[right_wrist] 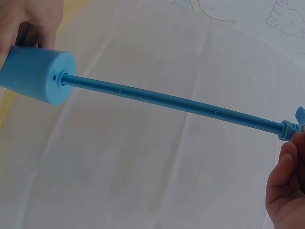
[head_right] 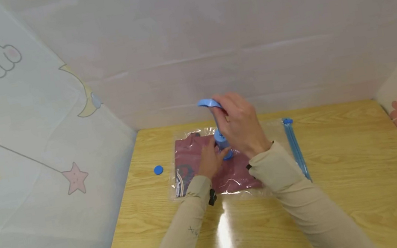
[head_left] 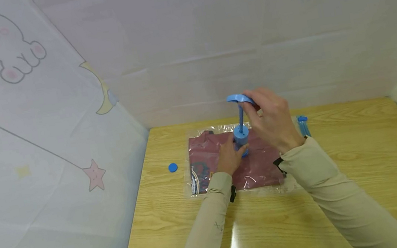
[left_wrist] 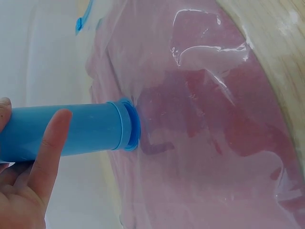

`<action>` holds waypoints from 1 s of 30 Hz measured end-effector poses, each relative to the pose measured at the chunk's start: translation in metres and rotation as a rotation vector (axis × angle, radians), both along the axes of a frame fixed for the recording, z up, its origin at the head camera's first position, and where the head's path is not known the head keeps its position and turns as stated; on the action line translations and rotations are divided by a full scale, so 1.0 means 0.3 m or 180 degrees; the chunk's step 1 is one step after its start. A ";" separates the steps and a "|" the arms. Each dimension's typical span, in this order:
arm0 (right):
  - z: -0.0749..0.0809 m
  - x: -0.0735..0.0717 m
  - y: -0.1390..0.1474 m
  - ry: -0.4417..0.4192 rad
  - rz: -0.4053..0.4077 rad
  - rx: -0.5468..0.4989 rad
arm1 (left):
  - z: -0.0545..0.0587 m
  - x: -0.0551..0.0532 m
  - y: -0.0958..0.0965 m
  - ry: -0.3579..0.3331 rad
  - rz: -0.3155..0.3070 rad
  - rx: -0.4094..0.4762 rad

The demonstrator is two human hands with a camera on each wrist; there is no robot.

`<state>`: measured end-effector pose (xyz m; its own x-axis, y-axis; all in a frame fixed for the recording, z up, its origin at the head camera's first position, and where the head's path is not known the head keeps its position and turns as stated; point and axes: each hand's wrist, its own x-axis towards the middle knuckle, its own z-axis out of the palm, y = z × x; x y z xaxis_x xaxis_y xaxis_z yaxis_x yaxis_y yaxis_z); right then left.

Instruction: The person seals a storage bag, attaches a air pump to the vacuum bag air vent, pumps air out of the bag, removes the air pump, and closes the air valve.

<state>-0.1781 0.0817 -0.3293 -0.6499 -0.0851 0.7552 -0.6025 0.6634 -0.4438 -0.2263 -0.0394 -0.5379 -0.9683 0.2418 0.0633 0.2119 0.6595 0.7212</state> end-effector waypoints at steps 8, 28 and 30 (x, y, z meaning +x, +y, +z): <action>-0.006 -0.002 -0.003 -0.0028 0.0011 -0.0023 | -0.008 -0.002 -0.001 -0.0025 0.0025 -0.0037; 0.002 -0.008 -0.012 -0.0254 -0.0001 -0.0079 | 0.013 0.006 -0.008 -0.0053 0.0051 -0.0083; 0.000 -0.007 -0.013 -0.0269 -0.0001 -0.0089 | 0.012 0.007 -0.008 -0.0047 0.0047 -0.0066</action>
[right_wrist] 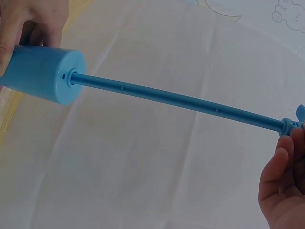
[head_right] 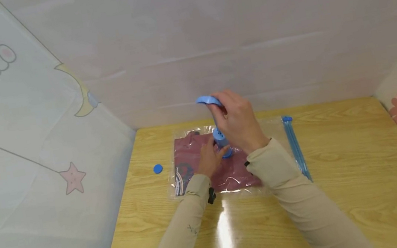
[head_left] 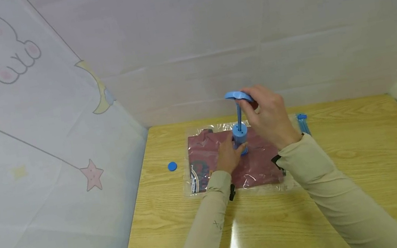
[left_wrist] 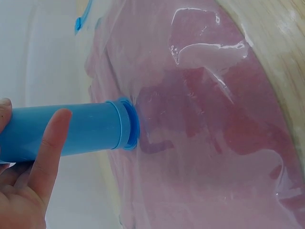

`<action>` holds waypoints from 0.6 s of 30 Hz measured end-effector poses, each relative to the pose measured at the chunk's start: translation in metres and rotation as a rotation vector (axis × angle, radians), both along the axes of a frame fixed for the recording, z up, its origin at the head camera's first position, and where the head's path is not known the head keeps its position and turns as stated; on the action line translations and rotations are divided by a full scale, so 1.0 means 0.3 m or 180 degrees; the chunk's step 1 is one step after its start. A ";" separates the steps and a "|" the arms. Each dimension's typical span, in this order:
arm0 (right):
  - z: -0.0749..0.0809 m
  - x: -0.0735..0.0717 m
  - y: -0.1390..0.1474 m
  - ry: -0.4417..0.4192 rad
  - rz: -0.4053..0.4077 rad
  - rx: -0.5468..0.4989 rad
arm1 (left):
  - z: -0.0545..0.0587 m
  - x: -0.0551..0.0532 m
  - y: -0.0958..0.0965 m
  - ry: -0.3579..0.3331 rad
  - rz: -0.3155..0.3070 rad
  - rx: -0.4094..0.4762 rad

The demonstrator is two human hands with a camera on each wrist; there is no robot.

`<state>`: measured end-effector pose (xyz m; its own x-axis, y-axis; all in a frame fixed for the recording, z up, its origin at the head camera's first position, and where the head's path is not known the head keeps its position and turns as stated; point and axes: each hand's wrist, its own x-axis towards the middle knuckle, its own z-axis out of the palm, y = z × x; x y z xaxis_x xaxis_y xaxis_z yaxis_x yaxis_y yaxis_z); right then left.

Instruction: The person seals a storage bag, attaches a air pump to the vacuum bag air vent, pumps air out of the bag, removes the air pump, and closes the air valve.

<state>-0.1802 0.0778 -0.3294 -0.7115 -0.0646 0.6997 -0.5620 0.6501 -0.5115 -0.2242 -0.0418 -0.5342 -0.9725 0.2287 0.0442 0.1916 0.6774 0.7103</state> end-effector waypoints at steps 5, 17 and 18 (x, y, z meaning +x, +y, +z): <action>-0.008 0.001 0.000 -0.0070 -0.0020 -0.0003 | -0.004 0.000 -0.002 0.0022 -0.0016 0.0004; -0.161 -0.026 0.022 -0.1333 -0.0006 0.0313 | -0.005 0.013 -0.006 0.0003 -0.0049 0.0090; -0.175 -0.030 0.023 -0.1429 0.0007 0.0316 | -0.006 0.012 -0.007 0.0023 -0.0042 0.0078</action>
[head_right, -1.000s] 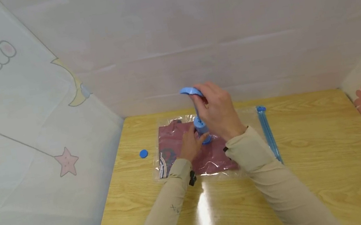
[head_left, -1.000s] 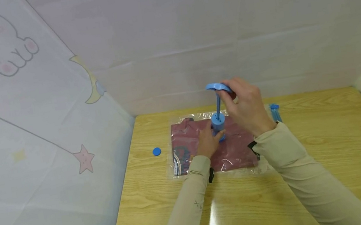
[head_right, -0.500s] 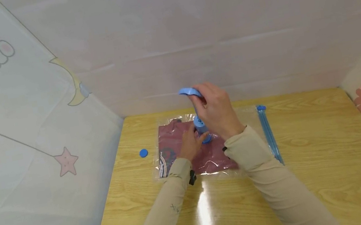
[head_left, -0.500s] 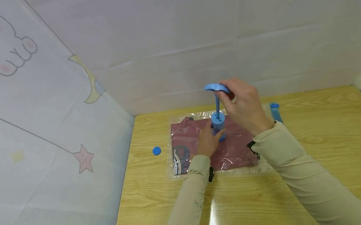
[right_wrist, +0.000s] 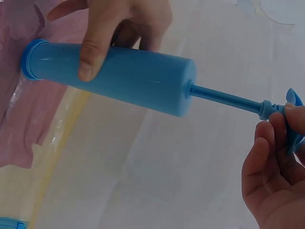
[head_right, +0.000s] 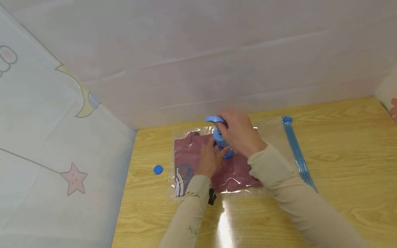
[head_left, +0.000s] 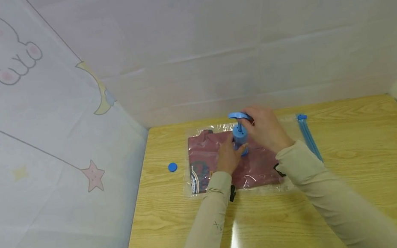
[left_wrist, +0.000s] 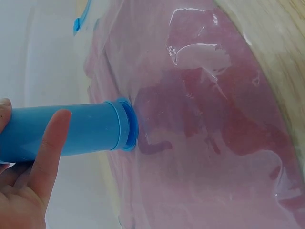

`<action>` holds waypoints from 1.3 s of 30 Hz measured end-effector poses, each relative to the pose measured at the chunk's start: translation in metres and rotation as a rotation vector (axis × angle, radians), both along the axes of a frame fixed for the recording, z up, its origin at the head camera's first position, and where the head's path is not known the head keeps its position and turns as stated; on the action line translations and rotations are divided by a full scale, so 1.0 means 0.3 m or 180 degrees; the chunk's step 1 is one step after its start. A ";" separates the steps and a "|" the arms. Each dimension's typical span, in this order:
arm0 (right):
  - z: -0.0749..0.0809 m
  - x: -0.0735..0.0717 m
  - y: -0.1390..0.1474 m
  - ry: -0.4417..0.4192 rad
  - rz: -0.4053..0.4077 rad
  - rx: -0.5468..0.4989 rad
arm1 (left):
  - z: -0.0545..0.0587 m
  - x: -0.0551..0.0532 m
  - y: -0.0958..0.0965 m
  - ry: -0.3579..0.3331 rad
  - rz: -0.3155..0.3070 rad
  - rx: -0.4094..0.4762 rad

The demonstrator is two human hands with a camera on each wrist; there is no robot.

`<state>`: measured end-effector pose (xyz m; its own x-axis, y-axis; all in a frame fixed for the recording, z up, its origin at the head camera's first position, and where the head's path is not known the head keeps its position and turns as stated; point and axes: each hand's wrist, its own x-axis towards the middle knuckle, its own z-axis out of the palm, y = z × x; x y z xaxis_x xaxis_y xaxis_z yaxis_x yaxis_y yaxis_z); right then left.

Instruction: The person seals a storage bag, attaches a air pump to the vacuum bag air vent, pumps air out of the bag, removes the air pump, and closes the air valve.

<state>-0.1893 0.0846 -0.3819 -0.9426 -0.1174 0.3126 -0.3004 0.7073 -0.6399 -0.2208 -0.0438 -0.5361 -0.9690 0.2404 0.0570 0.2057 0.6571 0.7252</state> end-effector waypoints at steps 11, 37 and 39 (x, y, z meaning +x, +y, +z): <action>-0.094 -0.028 0.005 -0.0659 0.0030 0.0093 | -0.013 -0.007 -0.009 0.0098 0.0000 -0.0005; -0.120 -0.026 0.005 -0.0816 0.0139 0.0438 | -0.009 0.010 -0.006 0.0127 0.0025 -0.0018; -0.116 -0.026 0.007 -0.0790 0.0135 0.0447 | -0.010 0.009 -0.004 0.0117 0.0018 -0.0019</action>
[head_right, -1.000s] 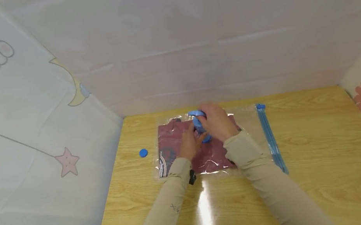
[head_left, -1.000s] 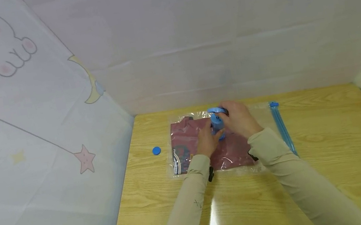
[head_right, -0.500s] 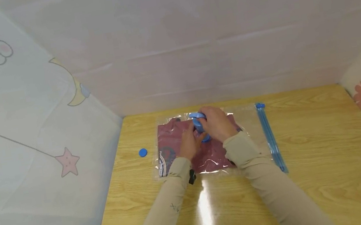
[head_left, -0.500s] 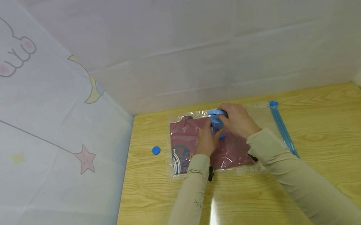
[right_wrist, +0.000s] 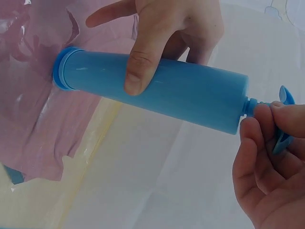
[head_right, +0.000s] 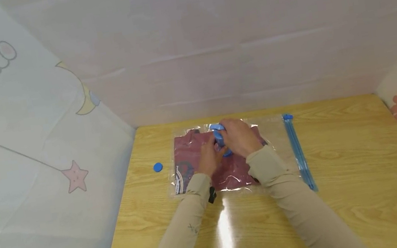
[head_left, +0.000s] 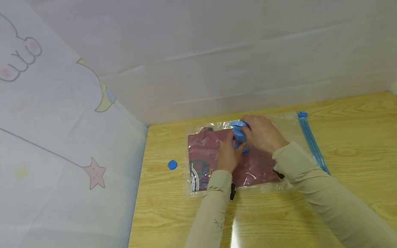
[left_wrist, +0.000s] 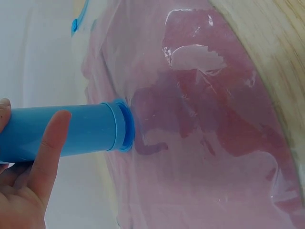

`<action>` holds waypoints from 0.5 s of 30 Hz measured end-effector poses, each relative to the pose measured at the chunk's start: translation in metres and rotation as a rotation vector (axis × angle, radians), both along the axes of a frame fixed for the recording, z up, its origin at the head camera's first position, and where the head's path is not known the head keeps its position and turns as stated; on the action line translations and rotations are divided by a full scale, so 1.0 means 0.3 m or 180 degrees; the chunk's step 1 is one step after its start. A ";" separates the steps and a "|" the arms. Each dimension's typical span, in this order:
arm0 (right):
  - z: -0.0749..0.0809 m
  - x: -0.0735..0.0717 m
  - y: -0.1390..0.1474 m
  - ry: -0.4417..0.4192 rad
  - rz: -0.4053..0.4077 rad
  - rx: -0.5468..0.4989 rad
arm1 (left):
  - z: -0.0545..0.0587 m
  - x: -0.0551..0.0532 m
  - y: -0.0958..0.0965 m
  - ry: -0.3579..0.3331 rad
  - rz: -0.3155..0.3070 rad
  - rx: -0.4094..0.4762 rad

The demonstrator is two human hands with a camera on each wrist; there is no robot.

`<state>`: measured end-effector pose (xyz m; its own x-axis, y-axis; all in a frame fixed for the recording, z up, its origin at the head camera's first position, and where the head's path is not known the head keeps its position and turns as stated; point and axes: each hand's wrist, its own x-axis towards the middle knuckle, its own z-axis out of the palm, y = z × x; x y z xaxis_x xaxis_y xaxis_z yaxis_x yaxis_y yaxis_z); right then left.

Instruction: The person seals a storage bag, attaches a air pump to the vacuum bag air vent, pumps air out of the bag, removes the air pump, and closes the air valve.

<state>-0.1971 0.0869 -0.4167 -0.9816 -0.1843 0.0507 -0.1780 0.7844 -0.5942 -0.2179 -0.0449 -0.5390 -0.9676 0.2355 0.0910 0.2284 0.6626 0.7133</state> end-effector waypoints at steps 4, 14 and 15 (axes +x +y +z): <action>0.010 0.006 0.003 0.0070 -0.0017 -0.0009 | 0.002 -0.001 0.006 -0.0080 0.0005 0.0008; 0.108 0.041 -0.012 0.0760 -0.0116 -0.0365 | 0.012 0.000 0.008 -0.0173 0.0008 0.0011; 0.124 0.047 -0.015 0.0890 -0.0118 -0.0424 | 0.011 0.001 0.007 -0.0167 0.0001 0.0014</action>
<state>-0.1832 0.0825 -0.3795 -0.9320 -0.1223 0.3412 -0.3219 0.7118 -0.6242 -0.2176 -0.0428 -0.5356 -0.9711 0.2349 0.0411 0.1903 0.6595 0.7272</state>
